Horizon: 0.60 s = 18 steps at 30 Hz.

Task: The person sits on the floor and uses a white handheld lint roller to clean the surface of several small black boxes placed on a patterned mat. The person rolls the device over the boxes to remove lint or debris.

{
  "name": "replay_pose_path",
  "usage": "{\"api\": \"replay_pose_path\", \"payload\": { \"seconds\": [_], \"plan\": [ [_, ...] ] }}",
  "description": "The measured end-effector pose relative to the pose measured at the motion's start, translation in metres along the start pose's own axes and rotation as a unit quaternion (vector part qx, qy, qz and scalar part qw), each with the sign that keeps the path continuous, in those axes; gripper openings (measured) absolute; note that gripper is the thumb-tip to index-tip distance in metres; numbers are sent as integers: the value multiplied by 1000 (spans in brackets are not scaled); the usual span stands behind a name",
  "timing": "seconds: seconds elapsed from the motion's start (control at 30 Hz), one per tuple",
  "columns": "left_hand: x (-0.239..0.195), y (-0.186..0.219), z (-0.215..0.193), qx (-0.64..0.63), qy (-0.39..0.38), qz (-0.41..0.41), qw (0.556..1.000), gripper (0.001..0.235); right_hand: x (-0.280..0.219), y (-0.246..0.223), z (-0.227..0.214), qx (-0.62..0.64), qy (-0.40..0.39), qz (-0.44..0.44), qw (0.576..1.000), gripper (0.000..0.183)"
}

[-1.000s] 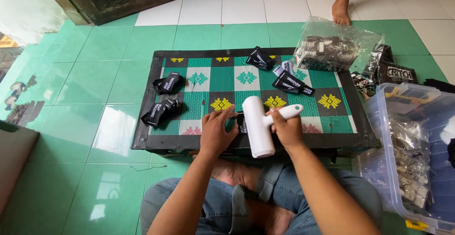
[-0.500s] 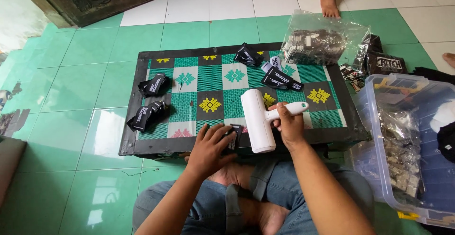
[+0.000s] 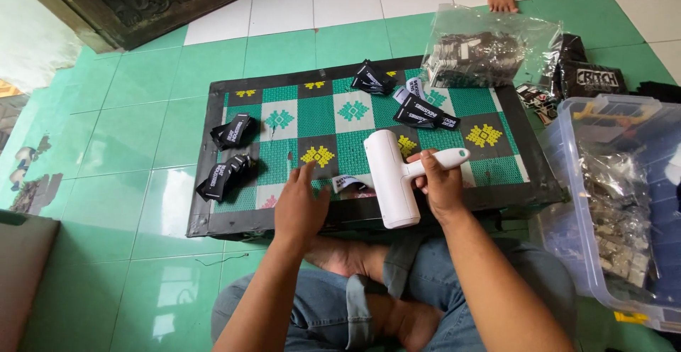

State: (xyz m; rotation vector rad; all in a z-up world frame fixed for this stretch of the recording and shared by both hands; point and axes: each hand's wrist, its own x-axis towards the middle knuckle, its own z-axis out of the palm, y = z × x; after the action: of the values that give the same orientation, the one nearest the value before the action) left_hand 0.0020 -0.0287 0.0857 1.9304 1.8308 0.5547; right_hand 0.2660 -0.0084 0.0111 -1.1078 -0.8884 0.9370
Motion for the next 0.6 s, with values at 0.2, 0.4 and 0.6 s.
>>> {"api": "replay_pose_path", "payload": {
  "seconds": [0.2,0.4,0.6],
  "plan": [
    [-4,-49,48,140,17,236,961,35,-1,-2,2,-5,1,3,1000,38],
    [-18,-53,52,108,108,290,945,19,-3,-6,2,-3,1,1,1000,40],
    [-24,-66,58,98,158,312,932,28,-8,-18,7,-6,19,4,1000,40]
  ]
}}
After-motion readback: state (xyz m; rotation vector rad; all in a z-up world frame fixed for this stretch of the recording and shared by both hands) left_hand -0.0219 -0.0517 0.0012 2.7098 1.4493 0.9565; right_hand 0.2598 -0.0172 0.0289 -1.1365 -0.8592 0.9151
